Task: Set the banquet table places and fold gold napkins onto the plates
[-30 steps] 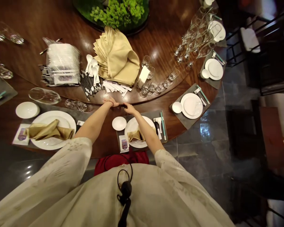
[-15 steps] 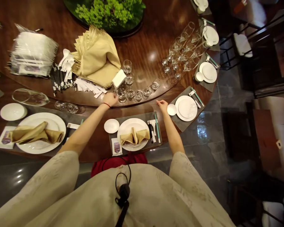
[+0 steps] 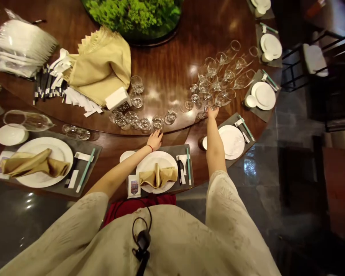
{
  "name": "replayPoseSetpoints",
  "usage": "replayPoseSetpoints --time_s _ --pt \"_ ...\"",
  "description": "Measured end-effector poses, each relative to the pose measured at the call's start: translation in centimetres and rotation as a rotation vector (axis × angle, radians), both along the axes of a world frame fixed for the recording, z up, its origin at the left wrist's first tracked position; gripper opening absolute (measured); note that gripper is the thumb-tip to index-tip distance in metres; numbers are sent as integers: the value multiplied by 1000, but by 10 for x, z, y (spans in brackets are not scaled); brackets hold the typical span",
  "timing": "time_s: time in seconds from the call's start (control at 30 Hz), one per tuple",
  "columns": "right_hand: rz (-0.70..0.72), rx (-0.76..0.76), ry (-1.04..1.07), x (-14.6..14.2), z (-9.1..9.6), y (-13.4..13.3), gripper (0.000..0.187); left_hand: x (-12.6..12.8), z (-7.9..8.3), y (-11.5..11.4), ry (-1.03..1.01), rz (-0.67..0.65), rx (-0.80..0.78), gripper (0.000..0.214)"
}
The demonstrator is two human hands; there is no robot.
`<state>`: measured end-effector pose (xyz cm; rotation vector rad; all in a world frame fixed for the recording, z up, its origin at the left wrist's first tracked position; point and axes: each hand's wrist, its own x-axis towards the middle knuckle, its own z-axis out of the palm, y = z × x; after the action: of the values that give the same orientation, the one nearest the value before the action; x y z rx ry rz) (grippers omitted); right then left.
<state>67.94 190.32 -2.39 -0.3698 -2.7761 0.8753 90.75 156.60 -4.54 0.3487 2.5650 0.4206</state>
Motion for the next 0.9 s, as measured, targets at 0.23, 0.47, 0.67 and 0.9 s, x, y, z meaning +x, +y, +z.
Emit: replayPoseSetpoints --time_s 0.23,0.47,0.67,0.9 --pt "-25 -54 -25 11 -22 -19 59 2 -10 -74 -15 -86 3 81" --pt "275 -280 -126 155 -27 -105 42 8 -12 -131 -33 -90 44 72" --pt "560 -428 -287 231 -44 -186 27 6 -13 -148 -31 -30 64 63" --pt "603 -366 -373 234 -52 -210 31 -2 -16 -159 -25 53 89 55"
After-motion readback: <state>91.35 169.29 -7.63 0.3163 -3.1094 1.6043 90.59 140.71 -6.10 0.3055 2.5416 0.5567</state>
